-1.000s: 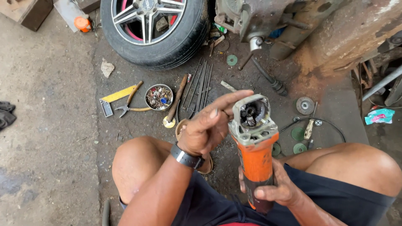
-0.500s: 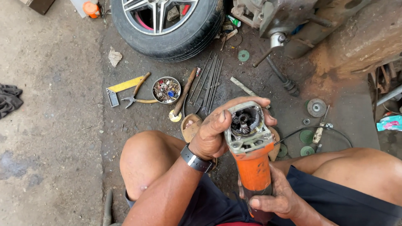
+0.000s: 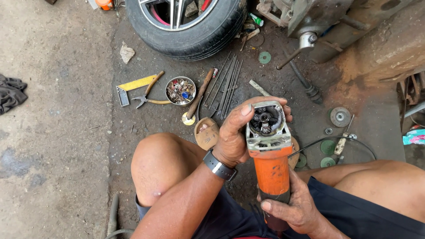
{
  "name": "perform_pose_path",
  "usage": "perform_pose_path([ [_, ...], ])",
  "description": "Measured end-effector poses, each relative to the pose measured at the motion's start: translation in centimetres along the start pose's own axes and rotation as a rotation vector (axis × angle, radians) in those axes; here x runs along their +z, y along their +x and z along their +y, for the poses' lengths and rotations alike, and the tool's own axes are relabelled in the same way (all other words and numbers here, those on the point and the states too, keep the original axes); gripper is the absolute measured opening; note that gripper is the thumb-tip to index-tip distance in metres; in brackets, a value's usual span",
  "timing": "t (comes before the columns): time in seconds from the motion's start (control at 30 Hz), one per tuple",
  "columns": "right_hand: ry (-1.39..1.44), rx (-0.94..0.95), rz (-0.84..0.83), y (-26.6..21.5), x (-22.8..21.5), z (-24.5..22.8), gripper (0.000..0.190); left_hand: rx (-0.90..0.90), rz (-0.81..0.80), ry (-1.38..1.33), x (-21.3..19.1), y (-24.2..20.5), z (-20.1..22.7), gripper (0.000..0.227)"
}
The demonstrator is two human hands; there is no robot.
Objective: The person sits on the ground and assembles an angle grinder. They insert the gear assembly into the orange body, secure it with a nut, and then attach the side handle to the tool.
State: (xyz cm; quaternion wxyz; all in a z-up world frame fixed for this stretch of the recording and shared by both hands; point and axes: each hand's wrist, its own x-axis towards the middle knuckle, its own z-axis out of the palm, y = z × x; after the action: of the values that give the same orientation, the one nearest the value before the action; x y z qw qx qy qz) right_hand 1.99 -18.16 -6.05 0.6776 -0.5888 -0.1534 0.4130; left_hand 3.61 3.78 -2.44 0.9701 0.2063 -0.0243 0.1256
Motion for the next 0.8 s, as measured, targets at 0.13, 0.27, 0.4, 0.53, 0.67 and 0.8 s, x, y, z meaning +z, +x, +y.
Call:
perform_pose_path([
  [0.13, -0.013, -0.016, 0.013, 0.1, 0.1, 0.1, 0.050, 0.009, 0.025, 0.012, -0.5, 0.0, -0.5, 0.056],
  [0.27, 0.022, -0.018, 0.013, 0.3, 0.2, -0.3, 0.056, 0.030, 0.108, 0.089, -0.3, 0.1, -0.7, 0.053],
  [0.4, 0.114, -0.061, -0.021, 0.6, 0.4, -0.6, 0.045, 0.092, 0.224, 0.082, -0.9, 0.4, -2.0, 0.036],
  [0.53, 0.117, -0.123, -0.034, 1.4, 1.0, -2.2, 0.040, 0.095, 0.272, 0.222, -0.5, -0.2, -3.2, 0.044],
  [0.67, 0.191, -0.130, 0.012, 1.7, 1.0, -2.3, 0.048, -0.018, 0.327, 0.237, 0.3, -0.6, -3.6, 0.070],
  [0.8, 0.215, -0.136, -0.073, 2.4, 1.6, -3.5, 0.045, -0.008, 0.270, 0.343, 0.7, -0.8, -3.6, 0.075],
])
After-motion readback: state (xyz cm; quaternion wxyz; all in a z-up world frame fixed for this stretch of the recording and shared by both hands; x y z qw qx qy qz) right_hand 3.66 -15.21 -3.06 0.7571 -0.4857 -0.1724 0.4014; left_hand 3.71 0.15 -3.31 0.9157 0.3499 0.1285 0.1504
